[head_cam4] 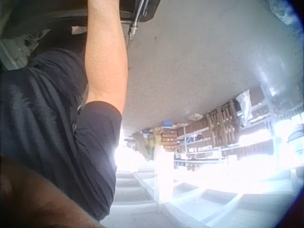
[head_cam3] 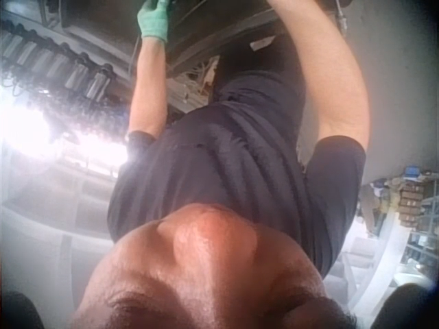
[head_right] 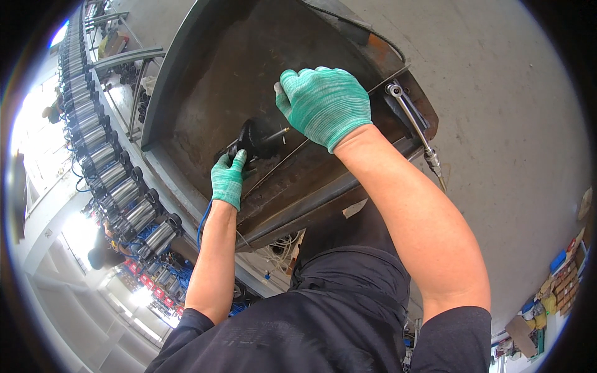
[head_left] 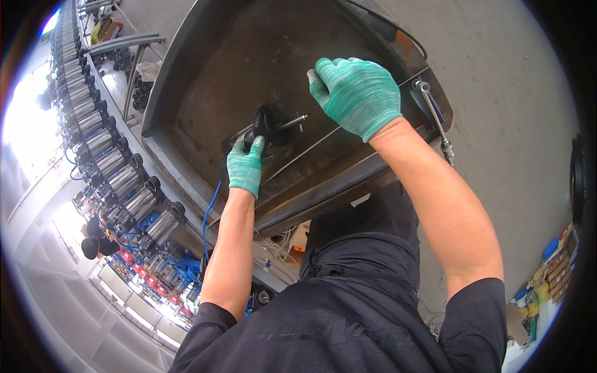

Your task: The person tests submersible pumps by connecting test fixtures to them, submerging the pumps in a water tank, and placing them onto a work table.

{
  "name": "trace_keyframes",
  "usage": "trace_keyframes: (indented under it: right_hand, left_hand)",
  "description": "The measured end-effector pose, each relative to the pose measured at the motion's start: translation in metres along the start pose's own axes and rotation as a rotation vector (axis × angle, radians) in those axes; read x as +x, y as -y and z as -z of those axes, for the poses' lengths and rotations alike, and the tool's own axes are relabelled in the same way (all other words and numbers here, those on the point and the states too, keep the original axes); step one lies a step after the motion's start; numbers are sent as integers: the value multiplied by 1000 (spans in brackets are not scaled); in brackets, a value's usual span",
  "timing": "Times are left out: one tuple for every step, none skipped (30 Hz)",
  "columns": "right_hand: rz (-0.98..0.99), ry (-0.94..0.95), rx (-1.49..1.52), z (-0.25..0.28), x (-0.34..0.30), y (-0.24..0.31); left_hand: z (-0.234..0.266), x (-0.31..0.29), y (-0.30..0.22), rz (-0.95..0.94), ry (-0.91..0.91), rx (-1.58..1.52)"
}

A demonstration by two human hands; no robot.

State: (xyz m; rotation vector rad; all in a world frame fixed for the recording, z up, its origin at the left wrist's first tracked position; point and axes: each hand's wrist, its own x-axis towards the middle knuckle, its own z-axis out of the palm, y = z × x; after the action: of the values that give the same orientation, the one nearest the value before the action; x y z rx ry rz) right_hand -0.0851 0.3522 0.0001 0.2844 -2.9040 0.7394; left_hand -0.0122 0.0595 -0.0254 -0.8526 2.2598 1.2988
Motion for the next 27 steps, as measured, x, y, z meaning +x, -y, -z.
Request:
trace_keyframes:
  right_hand:
    - [-1,0,-1,0,0,0]
    - [-3,2,0,0,0,0]
    - [-4,4,1,0,0,0]
    - [-4,4,0,0,-1,0]
    - [-2,0,2,0,-1,0]
    - [-1,-3,4,0,-1,0]
    - [-1,-3,4,-1,-1,0]
    - [10,-35,15,-3,-2,-1]
    - [21,-67,26,-4,-2,-2]
    - [22,-67,25,-4,-2,-2]
    - [21,-64,25,-5,-2,-3]
    - [21,-61,24,-5,-2,-3]
    - [22,-61,23,-5,-2,-3]
    - [17,-53,22,-4,-2,-2]
    - [14,-46,20,-4,-2,-2]
    - [16,-46,19,-4,-1,-2]
    - [19,-62,25,-4,-1,-2]
    - [22,-76,28,-4,-1,-2]
    - [24,-76,26,-4,0,-2]
    - [14,-72,19,-5,1,-2]
    - [7,-67,13,-5,2,-1]
    - [13,-70,12,-5,2,-1]
    - [6,-46,9,-4,3,0]
    - [1,-23,3,-3,3,-1]
    - [13,-30,3,-2,1,-1]
    - [-4,-39,23,-3,-1,-1]
    - [-22,-51,40,-3,-3,-5]
  left_hand:
    - [0,0,0,-1,1,0]
    - [0,0,0,9,1,11]
    - [1,1,-1,19,1,22]
    - [1,1,1,19,1,22]
    - [1,2,3,18,1,15]
    - [1,2,2,18,2,8]
    - [0,2,1,17,2,8]
    - [0,1,1,27,1,-6]
    - [-1,0,-2,37,1,-21]
    - [-2,-1,-3,37,1,-21]
    - [-2,-2,-4,47,0,-36]
    - [-3,-3,-6,56,-2,-52]
    - [-4,-4,-8,56,-2,-53]
    - [-4,-5,-9,63,-3,-63]
    - [-4,-5,-10,70,-5,-73]
    - [-4,-4,-9,70,-6,-75]
    - [-4,-3,-6,50,-21,-96]
    - [-4,-2,-4,30,-35,-117]
    - [-4,-1,-4,29,-34,-120]
    - [-3,1,-4,1,-37,-84]
    - [-3,1,-4,-27,-43,-49]
    - [-1,2,-3,-30,-46,-54]
    - [1,3,-1,-48,-64,-28]
    - [0,0,-5,-68,-82,-6]
    - [1,-5,-9,-75,-91,-13]
    - [3,-12,-13,-90,-108,26]
    - [2,-19,-20,-110,-123,65]
